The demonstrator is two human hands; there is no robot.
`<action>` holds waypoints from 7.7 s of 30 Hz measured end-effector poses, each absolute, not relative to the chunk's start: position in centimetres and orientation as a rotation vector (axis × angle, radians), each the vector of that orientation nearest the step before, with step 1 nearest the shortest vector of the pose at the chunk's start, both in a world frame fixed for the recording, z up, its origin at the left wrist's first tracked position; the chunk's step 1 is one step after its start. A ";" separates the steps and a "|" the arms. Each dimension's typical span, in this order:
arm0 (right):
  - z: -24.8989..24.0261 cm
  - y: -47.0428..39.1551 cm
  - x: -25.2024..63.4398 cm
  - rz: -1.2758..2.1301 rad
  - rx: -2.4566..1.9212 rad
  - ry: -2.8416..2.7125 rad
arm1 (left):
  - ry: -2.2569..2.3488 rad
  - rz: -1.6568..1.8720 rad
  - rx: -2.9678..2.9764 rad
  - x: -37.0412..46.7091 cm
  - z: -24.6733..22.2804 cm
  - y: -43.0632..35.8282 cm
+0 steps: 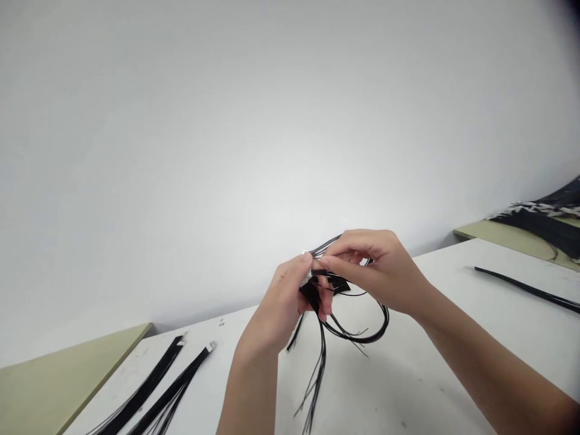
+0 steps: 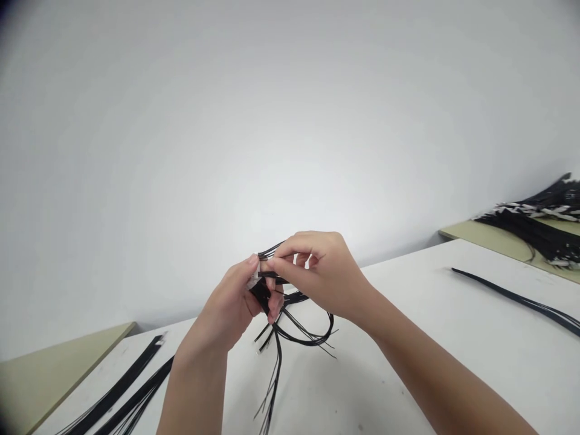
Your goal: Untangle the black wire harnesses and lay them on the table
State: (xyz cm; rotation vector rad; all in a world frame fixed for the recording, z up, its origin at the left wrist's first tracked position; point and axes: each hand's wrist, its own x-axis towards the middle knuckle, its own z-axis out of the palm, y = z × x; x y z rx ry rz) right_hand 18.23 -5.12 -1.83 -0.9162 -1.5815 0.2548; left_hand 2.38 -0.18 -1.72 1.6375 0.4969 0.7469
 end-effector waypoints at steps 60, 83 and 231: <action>-1.3 -5.3 23.0 0.856 -0.577 -0.959 | 0.443 1.094 1.140 2.6 -1.4 -0.8; -1.7 -6.1 20.5 0.381 -0.814 -1.325 | 0.467 0.998 1.211 2.3 -1.5 -0.4; -1.1 -5.8 20.5 1.135 -0.823 -1.214 | 0.415 1.060 1.167 2.7 -1.1 -0.4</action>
